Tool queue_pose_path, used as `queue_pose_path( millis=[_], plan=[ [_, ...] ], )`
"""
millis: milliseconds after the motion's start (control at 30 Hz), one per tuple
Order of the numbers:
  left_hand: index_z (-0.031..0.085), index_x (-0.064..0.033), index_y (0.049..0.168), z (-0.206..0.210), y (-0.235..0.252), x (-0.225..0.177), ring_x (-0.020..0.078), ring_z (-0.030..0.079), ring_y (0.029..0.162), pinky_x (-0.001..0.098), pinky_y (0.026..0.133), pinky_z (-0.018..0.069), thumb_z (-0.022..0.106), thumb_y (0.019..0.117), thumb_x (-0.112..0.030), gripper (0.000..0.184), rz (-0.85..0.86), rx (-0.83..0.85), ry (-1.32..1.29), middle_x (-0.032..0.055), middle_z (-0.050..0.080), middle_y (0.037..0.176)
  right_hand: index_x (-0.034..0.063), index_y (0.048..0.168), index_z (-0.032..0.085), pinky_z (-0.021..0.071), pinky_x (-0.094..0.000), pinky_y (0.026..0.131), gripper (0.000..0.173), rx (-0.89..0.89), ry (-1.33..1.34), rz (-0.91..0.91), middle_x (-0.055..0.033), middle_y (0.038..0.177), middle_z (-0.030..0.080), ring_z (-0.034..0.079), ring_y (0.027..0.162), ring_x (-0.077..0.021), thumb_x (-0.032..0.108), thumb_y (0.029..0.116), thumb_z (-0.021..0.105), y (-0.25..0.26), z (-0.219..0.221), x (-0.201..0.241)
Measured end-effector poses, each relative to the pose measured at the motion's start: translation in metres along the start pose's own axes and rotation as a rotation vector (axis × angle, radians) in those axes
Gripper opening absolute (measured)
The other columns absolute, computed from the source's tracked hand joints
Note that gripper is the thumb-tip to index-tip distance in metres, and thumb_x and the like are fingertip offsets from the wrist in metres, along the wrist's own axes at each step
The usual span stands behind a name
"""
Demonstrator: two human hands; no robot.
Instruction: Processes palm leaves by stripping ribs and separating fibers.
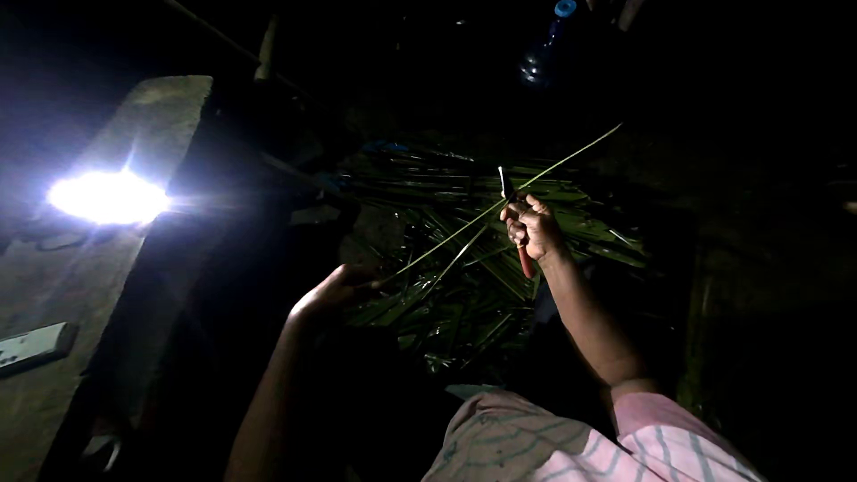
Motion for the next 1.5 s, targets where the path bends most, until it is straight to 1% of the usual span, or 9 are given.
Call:
queue_pose_path(
  millis=[167,267,367,433,633,967,1067,1200,1500],
  plan=[
    [0.073,-0.0062,0.096,-0.030,-0.049,0.030,0.0054,0.062,0.069,0.0251,0.064,0.0532,0.063,0.0975,-0.015,0.014,-0.058,-0.031,0.091,-0.0004,0.069,0.081,0.0107,0.122,0.057,0.0359,-0.0147,0.036,0.027,-0.043,0.096,-0.108,-0.0024,0.083,0.065,0.039,0.040,-0.0010,0.003,0.1025,0.041,0.005,-0.029,0.017],
    [0.072,0.0032,0.101,-0.024,-0.082,-0.015,0.0061,0.061,0.075,0.0224,0.076,0.0518,0.060,0.0995,0.002,0.012,-0.478,-0.197,0.174,0.0047,0.069,0.085,0.0078,0.126,0.054,0.0370,-0.0146,0.036,0.028,-0.082,0.107,-0.155,-0.0017,0.083,0.064,0.041,0.041,-0.0011,0.000,0.1028,0.039,0.006,-0.043,0.027],
    [0.071,-0.0001,0.104,-0.057,-0.103,0.084,0.0033,0.064,0.074,0.0228,0.069,0.0550,0.061,0.0983,-0.008,0.014,-0.197,-0.164,0.120,0.0009,0.070,0.087,0.0105,0.128,0.052,0.0370,-0.0141,0.037,0.030,-0.108,0.120,-0.197,0.0009,0.083,0.063,0.041,0.042,-0.0003,0.002,0.1030,0.039,0.010,-0.059,0.033],
    [0.070,-0.0029,0.108,-0.060,-0.104,0.097,0.0024,0.063,0.073,0.0232,0.068,0.0552,0.060,0.1005,-0.012,0.015,-0.199,-0.285,0.064,-0.0006,0.069,0.089,0.0125,0.128,0.053,0.0365,-0.0144,0.036,0.029,-0.115,0.089,-0.196,0.0011,0.084,0.063,0.040,0.041,-0.0007,0.004,0.1043,0.039,0.008,-0.062,0.034],
    [0.065,0.0018,0.123,-0.019,-0.031,0.028,0.0108,0.067,0.089,0.0308,0.083,0.0567,0.059,0.1016,-0.003,0.023,-0.112,-0.538,-0.101,0.0112,0.070,0.111,0.0125,0.137,0.052,0.0394,-0.0194,0.041,0.033,0.220,-0.196,0.082,-0.0024,0.079,0.063,0.043,0.044,-0.0042,0.012,0.1037,0.048,-0.018,0.016,-0.019],
    [0.073,0.0014,0.101,0.085,0.059,-0.025,0.0081,0.066,0.068,0.0262,0.065,0.0578,0.069,0.0953,-0.005,0.009,0.157,-0.527,-0.339,0.0048,0.072,0.083,0.0079,0.142,0.048,0.0426,-0.0193,0.053,0.037,0.557,-0.337,0.133,-0.0035,0.087,0.066,0.054,0.061,-0.0047,0.010,0.1049,0.050,-0.041,0.071,-0.069],
    [0.072,-0.0014,0.090,0.095,0.064,-0.024,0.0082,0.066,0.066,0.0283,0.065,0.0577,0.070,0.0930,-0.009,0.008,0.199,-0.592,-0.217,0.0034,0.070,0.076,0.0114,0.144,0.047,0.0398,-0.0198,0.053,0.038,0.560,-0.252,0.189,-0.0028,0.085,0.063,0.050,0.060,-0.0045,0.014,0.1055,0.050,-0.046,0.076,-0.075],
    [0.076,-0.0038,0.096,0.099,0.062,-0.026,0.0161,0.070,0.082,0.0409,0.079,0.0585,0.071,0.0923,-0.014,0.012,0.262,-0.692,0.054,0.0073,0.073,0.091,0.0125,0.142,0.048,0.0385,-0.0194,0.053,0.038,0.468,-0.174,0.229,-0.0027,0.086,0.063,0.049,0.061,-0.0044,0.013,0.1050,0.051,-0.049,0.080,-0.072],
    [0.078,-0.0094,0.099,0.089,0.031,-0.036,0.0291,0.071,0.084,0.0537,0.075,0.0578,0.069,0.0902,-0.012,0.013,0.281,-0.726,0.444,0.0111,0.072,0.094,0.0070,0.126,0.053,0.0375,-0.0169,0.042,0.021,0.247,-0.069,0.139,-0.0023,0.076,0.060,0.041,0.045,-0.0026,0.007,0.1074,0.042,-0.022,0.052,-0.047]
  ],
)
Point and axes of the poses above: each hand's wrist, its own y-axis towards the middle knuckle, its own z-axis out of the palm, x = y × z, the point moved 4 cm from there along y, towards the middle knuckle
